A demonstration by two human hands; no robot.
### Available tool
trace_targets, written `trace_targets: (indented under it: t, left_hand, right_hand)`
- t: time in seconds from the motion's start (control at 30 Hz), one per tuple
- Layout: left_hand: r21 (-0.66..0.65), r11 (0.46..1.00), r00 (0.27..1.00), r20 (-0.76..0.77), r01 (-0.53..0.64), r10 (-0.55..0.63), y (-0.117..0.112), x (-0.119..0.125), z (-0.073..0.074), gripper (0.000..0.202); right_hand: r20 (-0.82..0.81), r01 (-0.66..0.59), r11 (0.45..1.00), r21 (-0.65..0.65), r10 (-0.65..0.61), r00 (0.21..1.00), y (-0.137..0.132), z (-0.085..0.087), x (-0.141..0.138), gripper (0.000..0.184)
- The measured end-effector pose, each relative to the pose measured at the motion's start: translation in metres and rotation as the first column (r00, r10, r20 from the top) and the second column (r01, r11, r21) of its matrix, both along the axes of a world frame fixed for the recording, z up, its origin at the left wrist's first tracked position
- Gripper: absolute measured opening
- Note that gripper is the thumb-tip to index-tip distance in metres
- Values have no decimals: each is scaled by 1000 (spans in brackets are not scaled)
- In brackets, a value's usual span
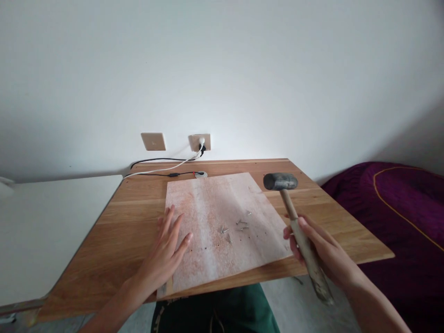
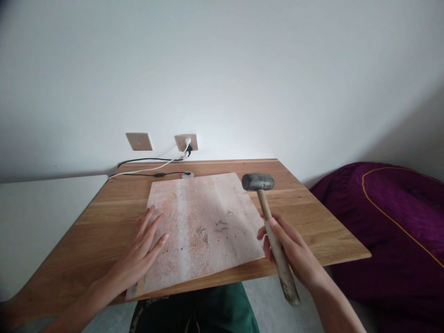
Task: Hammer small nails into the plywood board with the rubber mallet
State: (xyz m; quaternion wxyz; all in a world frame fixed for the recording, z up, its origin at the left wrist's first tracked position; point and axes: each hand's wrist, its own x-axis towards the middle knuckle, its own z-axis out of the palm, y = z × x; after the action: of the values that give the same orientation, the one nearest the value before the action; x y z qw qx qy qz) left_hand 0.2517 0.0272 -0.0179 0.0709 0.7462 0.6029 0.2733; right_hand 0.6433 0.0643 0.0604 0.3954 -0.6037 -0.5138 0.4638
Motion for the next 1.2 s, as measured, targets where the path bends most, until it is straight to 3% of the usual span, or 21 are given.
trace_targets:
  t: [0.07,0.13,0.23,0.33,0.43,0.53,0.63,0.93,1.0,1.07,1.13,1.2]
  left_hand:
    - [14,1000,998,-66,1,0,4,-2,8,56]
    - [57,998,994,-107,15,-8,14,-2,21,51]
    - [78,979,979,-98,187,-179,38,11,48,37]
    - [15,885,883,-75,465,-463,69,52,71,31]
    - [-9,733,723,-151,681,-674,96,106,79,26]
    - [-101,621,565,-322,777,-760,110,146,78,22]
    - [-156,589,495,-399,793,-772,112,160,76,24]
    - [-181,608,500,-417,773,-759,107,167,78,20]
    - [-171,615,557,-291,769,-778,109,172,75,21]
    - [-160,609,609,-53,777,-792,111,176,73,22]
    - [-146,616,633,174,774,-754,112,181,70,22]
    - [-140,651,661,279,746,-697,112,184,67,19]
  right_hand:
    - [-109,20,994,-104,-31,994,-4,2,1,57]
    - [-106,87,990,-110,-99,989,-4,0,-1,59]
    - [-104,156,986,-53,-160,982,-5,-4,-6,55]
    - [-254,138,989,-49,-146,956,-7,-6,-5,52]
    - [-344,64,993,-97,-94,934,-9,-9,1,58]
    - [-298,63,990,-128,-99,949,-17,-14,7,66]
    - [-233,78,988,-134,-108,966,-29,-20,14,69]
    - [-130,51,987,-153,-71,989,-44,-22,13,68]
    - [-93,78,988,-134,-91,992,-45,-20,9,69]
    - [-72,104,988,-116,-113,991,-47,-19,6,70]
    - [-55,129,987,-98,-135,989,-50,-18,4,68]
    - [-31,139,986,-92,-143,989,-51,-19,4,65]
